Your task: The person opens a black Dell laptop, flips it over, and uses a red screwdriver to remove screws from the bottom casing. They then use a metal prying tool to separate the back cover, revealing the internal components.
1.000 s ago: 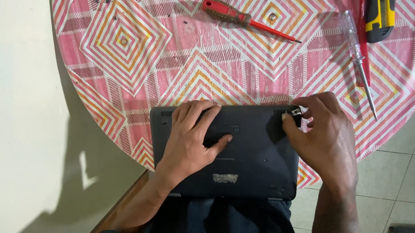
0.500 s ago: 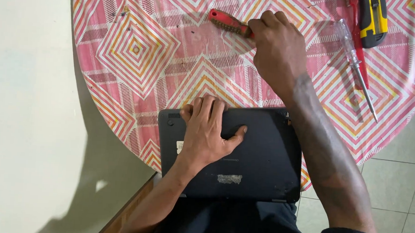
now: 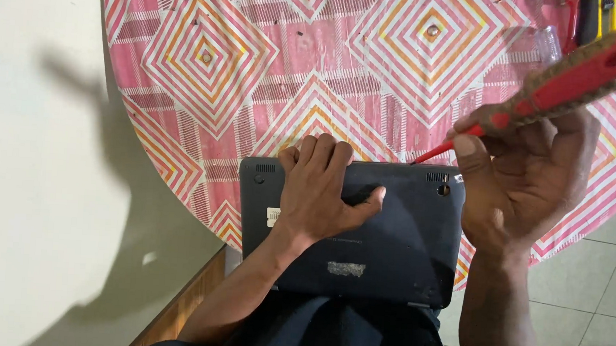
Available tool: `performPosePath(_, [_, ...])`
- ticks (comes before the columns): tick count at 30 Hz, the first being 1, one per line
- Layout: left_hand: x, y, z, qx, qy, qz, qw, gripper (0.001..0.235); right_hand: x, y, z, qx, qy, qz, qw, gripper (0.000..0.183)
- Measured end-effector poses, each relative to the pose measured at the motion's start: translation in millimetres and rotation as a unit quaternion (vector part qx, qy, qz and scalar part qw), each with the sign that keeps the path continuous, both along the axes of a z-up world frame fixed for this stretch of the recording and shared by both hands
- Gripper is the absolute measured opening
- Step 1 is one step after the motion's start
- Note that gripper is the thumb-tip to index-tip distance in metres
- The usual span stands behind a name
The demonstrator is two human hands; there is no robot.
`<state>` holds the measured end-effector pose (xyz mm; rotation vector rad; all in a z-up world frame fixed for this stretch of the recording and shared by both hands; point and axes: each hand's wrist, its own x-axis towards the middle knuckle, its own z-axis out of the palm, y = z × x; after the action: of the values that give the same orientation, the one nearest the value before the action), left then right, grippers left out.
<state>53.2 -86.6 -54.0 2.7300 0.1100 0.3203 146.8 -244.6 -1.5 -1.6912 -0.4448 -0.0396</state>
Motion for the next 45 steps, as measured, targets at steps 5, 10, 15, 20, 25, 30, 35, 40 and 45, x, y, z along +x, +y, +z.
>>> performPosePath(5, [-0.5,-0.4,-1.7,-0.009,0.002,-0.004,1.000,0.050,-15.1,-3.2,-18.7,0.084,-0.017,-0.087,0.993,0.044])
performPosePath(10, [-3.7,-0.4,-9.8,-0.012,0.011,-0.010,1.000,0.054,-23.6,-52.7,-43.0,0.052,-0.024,-0.128,0.990,0.053])
performPosePath(15, [-2.9,-2.0,-7.9,-0.001,-0.003,-0.006,1.000,0.051,-34.4,-83.4,-60.5,0.015,-0.046,-0.183,0.982,0.062])
performPosePath(20, [-4.2,-3.4,-10.8,-0.005,0.030,0.005,1.000,0.051,-40.8,-80.0,-71.7,0.043,-0.060,-0.201,0.977,0.061])
performPosePath(25, [0.5,-5.0,-3.5,0.012,0.021,0.008,1.000,0.050,-38.7,-80.7,-76.6,0.021,-0.093,-0.208,0.973,0.067])
performPosePath(30, [0.1,-4.6,-3.7,0.014,0.024,0.005,1.000,0.049,-32.5,-73.6,-66.1,0.011,-0.099,-0.196,0.976,0.060])
performPosePath(35, [-3.3,-3.4,-7.6,-0.022,0.047,0.008,0.999,0.048,-15.9,-87.4,-44.4,-0.052,-0.132,0.047,0.989,0.024])
performPosePath(40, [10.0,-10.5,38.4,-0.169,0.001,-0.059,0.984,0.033,-2.6,-89.8,-31.8,0.008,0.046,0.187,0.981,0.033])
performPosePath(45, [31.3,-22.5,83.9,-0.388,0.050,-0.268,0.880,0.048,0.4,-77.5,-23.6,-0.006,0.055,0.194,0.979,0.023])
